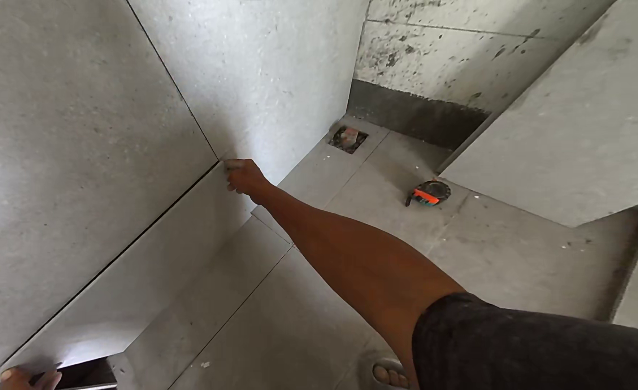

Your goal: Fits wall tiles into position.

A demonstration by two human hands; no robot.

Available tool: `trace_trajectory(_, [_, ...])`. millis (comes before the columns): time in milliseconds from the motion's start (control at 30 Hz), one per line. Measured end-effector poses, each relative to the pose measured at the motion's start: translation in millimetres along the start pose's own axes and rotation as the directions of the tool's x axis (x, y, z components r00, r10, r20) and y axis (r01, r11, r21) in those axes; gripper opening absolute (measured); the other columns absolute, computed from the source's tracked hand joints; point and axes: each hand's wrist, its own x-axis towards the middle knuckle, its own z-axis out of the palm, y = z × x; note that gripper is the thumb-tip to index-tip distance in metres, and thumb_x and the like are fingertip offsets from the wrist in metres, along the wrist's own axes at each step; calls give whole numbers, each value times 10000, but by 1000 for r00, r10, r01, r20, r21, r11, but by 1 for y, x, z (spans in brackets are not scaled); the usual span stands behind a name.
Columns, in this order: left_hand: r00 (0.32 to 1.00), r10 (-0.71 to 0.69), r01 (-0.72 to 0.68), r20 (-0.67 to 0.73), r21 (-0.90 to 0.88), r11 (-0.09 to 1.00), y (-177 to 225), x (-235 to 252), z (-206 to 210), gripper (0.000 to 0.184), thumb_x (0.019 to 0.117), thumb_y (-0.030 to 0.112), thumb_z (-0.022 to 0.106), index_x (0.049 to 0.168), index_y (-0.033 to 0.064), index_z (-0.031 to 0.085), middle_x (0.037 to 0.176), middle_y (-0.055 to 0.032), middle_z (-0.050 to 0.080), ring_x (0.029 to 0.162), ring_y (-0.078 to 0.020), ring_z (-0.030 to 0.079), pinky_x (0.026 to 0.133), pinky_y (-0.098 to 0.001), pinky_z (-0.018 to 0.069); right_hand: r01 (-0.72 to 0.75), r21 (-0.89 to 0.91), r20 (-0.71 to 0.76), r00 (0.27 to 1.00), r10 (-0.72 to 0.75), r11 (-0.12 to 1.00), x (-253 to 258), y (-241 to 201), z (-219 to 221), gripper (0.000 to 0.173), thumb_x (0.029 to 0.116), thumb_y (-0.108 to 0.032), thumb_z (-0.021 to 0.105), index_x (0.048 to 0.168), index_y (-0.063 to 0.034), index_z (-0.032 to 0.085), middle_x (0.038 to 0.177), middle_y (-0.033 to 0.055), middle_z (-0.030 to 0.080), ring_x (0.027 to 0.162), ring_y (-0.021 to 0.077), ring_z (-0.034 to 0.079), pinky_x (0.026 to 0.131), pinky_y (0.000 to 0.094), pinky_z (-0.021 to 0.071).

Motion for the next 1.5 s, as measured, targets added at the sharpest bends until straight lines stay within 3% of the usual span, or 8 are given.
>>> trace_trajectory(133, [985, -156, 155, -72, -20, 988, 17, -8, 9, 520, 1113, 464, 376, 1485, 102, 397, 1266, -147, 588, 920, -200, 682, 718, -374, 603, -10, -4, -4, 1000, 10, 1000, 1, 0, 0, 403, 1031, -81, 489, 1420, -84, 593, 1228, 198, 674, 963, 288, 702, 804, 465, 582])
trace_trajectory(500, [992, -118, 119, -51, 25, 993, 37, -27, 14, 499, 1122, 418, 354, 1466, 61, 410, 1248, -152, 571, 921, -185, 658, 734, -377, 590, -17, 50, -20, 1000, 18, 999, -1, -3, 1, 418, 1044, -80, 481, 1456, -72, 555, 1288, 208, 641, 981, 282, 690, 814, 450, 577])
trace_trajectory(700, [992, -96, 98, -83, 24, 995, 47, -33, 18, 478, 1120, 405, 371, 1406, 33, 460, 1161, -146, 584, 836, -168, 647, 704, -372, 581, -21, 65, -17, 1000, 22, 998, 0, -7, 6, 439, 1045, -70, 474, 1481, -67, 524, 1282, 219, 639, 1002, 293, 690, 831, 451, 579])
trace_trajectory(767, [994, -98, 100, -54, 53, 994, 55, -38, 24, 511, 1127, 396, 340, 1461, 17, 414, 1239, -197, 565, 924, -214, 639, 780, -420, 574, -21, 52, -23, 999, 22, 998, -5, -7, 2, 433, 1047, -86, 477, 1478, -71, 525, 1278, 210, 642, 1003, 289, 685, 834, 452, 574])
trace_trajectory(867, [992, -115, 119, -49, 102, 988, 63, -43, 24, 544, 1136, 337, 355, 1512, -56, 373, 1411, -325, 510, 1185, -384, 596, 984, -548, 513, -1, 35, 26, 1000, 1, 999, -14, -8, -1, 427, 1071, -129, 475, 1495, -81, 492, 1348, 196, 612, 1041, 263, 666, 857, 427, 558])
trace_trajectory(1133, [990, -114, 118, -79, 45, 992, 33, -15, 13, 536, 1107, 402, 440, 1416, -35, 480, 1284, -320, 602, 1090, -429, 664, 918, -607, 555, -11, -17, -43, 999, 11, 1000, -8, -9, 10, 394, 1052, -159, 534, 1441, -102, 516, 1279, 133, 606, 991, 193, 652, 838, 410, 561])
trace_trajectory(1400, [993, -110, 105, 34, 111, 988, 30, -8, -2, 467, 1109, 363, 457, 1374, -14, 530, 1149, -279, 659, 1027, -404, 666, 914, -593, 523, -30, -36, -60, 998, 28, 999, -1, 2, 11, 419, 1075, -219, 480, 1480, -122, 442, 1317, 128, 565, 1024, 205, 637, 840, 413, 552])
trace_trajectory(1500, [991, -96, 84, 90, 132, 988, 28, -5, -8, 486, 1108, 366, 459, 1404, -13, 527, 1219, -281, 653, 1129, -417, 646, 990, -611, 489, -34, -51, -68, 997, 30, 998, 2, 5, 11, 416, 1065, -220, 493, 1473, -152, 442, 1252, 86, 570, 963, 160, 635, 802, 372, 556])
